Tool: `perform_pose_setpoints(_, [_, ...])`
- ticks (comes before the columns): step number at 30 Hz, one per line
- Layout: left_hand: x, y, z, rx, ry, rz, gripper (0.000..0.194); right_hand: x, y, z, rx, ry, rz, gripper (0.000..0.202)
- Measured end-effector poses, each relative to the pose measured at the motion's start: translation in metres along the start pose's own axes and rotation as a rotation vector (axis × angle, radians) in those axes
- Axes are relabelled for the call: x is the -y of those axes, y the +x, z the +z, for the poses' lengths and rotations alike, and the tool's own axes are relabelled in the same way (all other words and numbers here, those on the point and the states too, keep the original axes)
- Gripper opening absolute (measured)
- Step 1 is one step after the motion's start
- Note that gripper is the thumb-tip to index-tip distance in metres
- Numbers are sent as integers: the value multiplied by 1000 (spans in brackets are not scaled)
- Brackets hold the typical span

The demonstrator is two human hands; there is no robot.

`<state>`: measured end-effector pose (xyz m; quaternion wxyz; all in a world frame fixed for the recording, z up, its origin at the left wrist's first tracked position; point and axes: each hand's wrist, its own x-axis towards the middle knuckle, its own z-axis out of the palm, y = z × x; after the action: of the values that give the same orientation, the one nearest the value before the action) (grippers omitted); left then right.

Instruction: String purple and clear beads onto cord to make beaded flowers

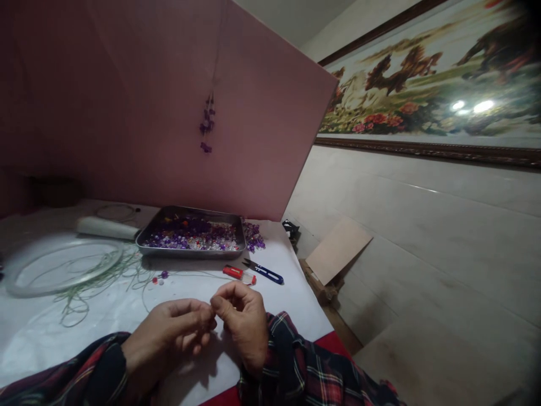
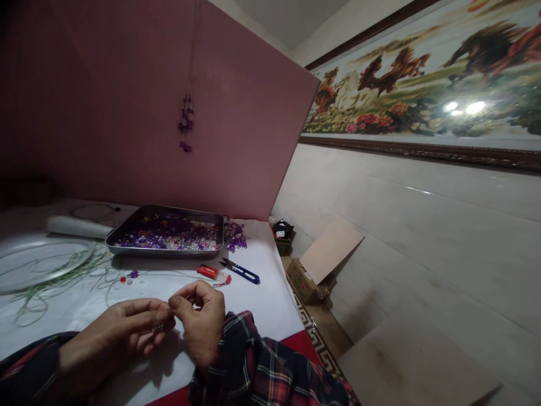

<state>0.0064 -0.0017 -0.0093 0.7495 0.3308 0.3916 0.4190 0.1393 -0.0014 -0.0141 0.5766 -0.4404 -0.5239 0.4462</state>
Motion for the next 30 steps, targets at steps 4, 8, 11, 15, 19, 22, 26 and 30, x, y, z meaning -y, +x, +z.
perform_pose_setpoints(4, [-5,-1,-2,-7,-126,-33,21,-2,1,-2,-21,181,80,20])
perform_pose_setpoints(8, [-4,-1,-5,28,-169,-45,20,1,0,-1,-45,269,117,22])
perform_pose_setpoints(11, [-2,0,-7,-22,-188,-20,25,5,-1,0,-53,295,121,24])
perform_pose_setpoints(15, [-2,3,-10,-90,-188,27,26,8,-2,1,-51,190,56,17])
perform_pose_setpoints(19, [-3,4,-11,-92,-182,29,17,7,-6,2,-71,-35,-54,14])
perform_pose_setpoints(22, [-4,3,-11,-98,-197,32,16,6,-10,4,-95,-230,-132,16])
perform_pose_setpoints(26, [-6,3,-10,-115,-210,37,18,5,-13,6,-133,-414,-263,14])
perform_pose_setpoints(30, [-7,3,-11,-126,-198,54,19,3,-12,7,-153,-498,-367,16])
